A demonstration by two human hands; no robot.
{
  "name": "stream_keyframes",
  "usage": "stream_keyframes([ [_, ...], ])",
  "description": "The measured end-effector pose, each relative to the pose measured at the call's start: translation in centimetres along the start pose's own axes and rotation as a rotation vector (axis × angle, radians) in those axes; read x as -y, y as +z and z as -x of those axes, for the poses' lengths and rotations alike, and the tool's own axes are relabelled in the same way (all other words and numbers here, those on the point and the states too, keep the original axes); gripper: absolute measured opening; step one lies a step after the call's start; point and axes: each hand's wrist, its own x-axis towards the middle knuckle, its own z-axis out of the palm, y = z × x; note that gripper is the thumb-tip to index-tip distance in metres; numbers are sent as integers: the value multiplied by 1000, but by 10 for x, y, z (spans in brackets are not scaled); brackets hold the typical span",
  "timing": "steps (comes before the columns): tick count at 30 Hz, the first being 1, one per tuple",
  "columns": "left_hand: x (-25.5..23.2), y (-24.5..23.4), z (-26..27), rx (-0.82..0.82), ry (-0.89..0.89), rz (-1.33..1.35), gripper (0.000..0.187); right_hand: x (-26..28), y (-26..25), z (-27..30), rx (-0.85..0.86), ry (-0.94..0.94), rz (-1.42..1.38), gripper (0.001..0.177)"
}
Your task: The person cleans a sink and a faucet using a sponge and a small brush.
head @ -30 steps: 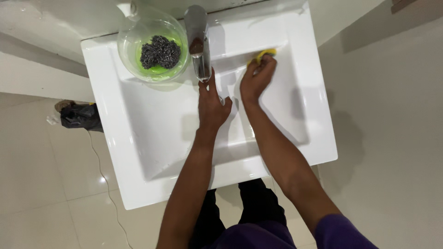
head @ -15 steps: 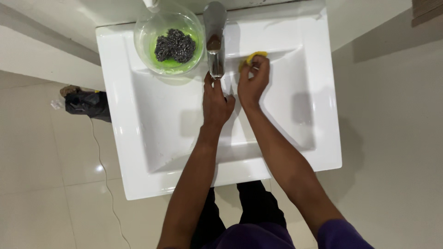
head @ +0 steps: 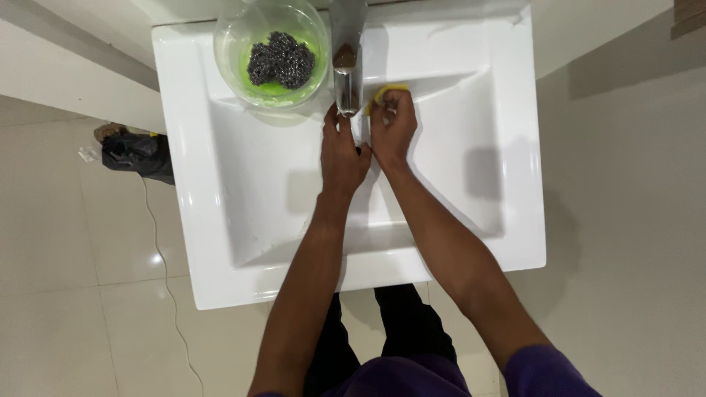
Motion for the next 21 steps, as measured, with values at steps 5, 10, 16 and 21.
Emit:
stream_keyframes([
  [5, -2, -3, 0, 21, -30, 0, 80, 17, -15, -15, -153, -154, 68, 20],
  [10, -4, -1, -2, 25, -47, -28, 82, 12, -35, -24, -260, -97, 153, 17],
  [16, -11, 0, -3, 34, -57, -6, 85, 11, -30, -18, -137, -155, 182, 18],
  [21, -20, -7, -4, 73, -112, 3, 86, 22, -34, -25, -176, -227, 245, 18],
])
